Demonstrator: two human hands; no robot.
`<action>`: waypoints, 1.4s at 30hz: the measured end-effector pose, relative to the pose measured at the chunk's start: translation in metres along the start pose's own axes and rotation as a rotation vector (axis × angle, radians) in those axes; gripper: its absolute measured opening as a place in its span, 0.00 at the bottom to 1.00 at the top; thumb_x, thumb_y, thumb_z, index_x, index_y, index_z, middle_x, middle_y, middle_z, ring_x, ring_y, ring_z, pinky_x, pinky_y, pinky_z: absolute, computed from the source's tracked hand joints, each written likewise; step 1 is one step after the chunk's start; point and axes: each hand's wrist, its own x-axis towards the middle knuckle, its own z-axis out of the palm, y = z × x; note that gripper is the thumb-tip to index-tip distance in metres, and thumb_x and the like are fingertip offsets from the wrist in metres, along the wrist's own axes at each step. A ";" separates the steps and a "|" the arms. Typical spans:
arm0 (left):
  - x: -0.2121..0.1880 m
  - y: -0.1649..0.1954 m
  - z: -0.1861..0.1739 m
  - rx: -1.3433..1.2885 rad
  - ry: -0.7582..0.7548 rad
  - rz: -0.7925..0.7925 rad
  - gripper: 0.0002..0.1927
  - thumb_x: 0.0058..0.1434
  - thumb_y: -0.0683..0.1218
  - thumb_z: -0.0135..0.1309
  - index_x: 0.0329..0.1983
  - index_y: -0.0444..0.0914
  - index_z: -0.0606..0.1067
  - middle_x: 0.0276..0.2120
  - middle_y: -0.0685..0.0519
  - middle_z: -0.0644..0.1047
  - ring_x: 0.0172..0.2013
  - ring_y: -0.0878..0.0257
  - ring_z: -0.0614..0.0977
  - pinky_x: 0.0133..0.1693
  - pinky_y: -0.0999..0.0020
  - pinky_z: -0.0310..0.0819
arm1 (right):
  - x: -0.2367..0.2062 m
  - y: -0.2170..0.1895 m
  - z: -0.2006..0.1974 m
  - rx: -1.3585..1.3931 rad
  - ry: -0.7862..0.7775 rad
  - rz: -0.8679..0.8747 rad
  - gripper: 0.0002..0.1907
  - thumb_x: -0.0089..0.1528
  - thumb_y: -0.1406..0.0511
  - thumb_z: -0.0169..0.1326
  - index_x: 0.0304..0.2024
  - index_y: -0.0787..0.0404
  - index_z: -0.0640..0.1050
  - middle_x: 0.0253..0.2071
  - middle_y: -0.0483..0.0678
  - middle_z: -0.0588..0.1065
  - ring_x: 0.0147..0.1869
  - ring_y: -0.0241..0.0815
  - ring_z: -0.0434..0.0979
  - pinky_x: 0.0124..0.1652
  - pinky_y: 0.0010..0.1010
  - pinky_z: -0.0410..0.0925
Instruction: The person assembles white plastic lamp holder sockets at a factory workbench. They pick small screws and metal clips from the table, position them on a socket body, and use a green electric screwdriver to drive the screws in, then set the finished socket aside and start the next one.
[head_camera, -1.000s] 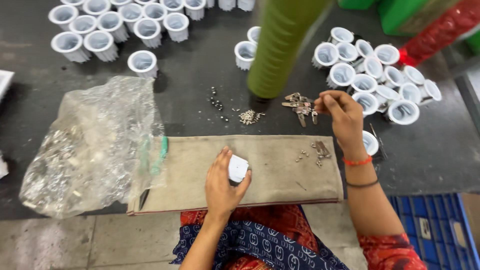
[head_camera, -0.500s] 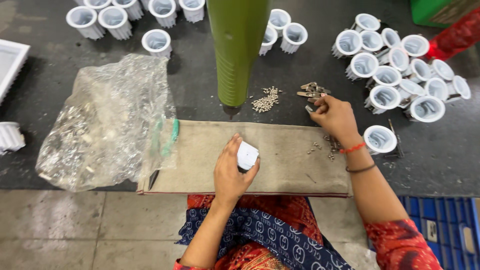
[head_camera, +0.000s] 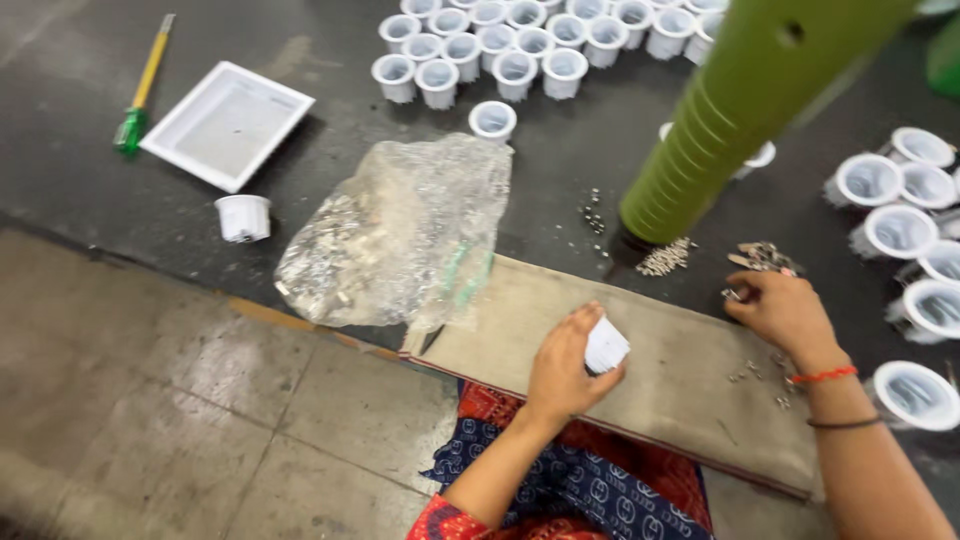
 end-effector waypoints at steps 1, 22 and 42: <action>0.001 0.001 0.000 0.013 0.006 0.025 0.38 0.54 0.47 0.68 0.66 0.32 0.67 0.62 0.38 0.75 0.63 0.42 0.77 0.64 0.52 0.70 | 0.001 -0.001 0.000 0.125 0.015 -0.005 0.19 0.55 0.64 0.65 0.50 0.57 0.84 0.35 0.48 0.82 0.39 0.42 0.82 0.44 0.33 0.74; 0.004 0.008 -0.002 -0.005 0.024 0.032 0.37 0.56 0.46 0.67 0.66 0.31 0.66 0.60 0.37 0.75 0.60 0.41 0.78 0.62 0.53 0.72 | -0.080 -0.084 0.023 0.499 0.065 -0.068 0.12 0.54 0.67 0.67 0.40 0.61 0.83 0.35 0.47 0.81 0.37 0.37 0.82 0.39 0.28 0.74; 0.003 -0.001 -0.010 -0.150 -0.117 -0.027 0.40 0.52 0.41 0.65 0.68 0.34 0.64 0.64 0.37 0.72 0.65 0.39 0.74 0.65 0.52 0.69 | -0.110 -0.157 0.026 0.608 0.313 -0.357 0.15 0.54 0.71 0.68 0.44 0.63 0.83 0.43 0.50 0.80 0.42 0.44 0.82 0.40 0.30 0.74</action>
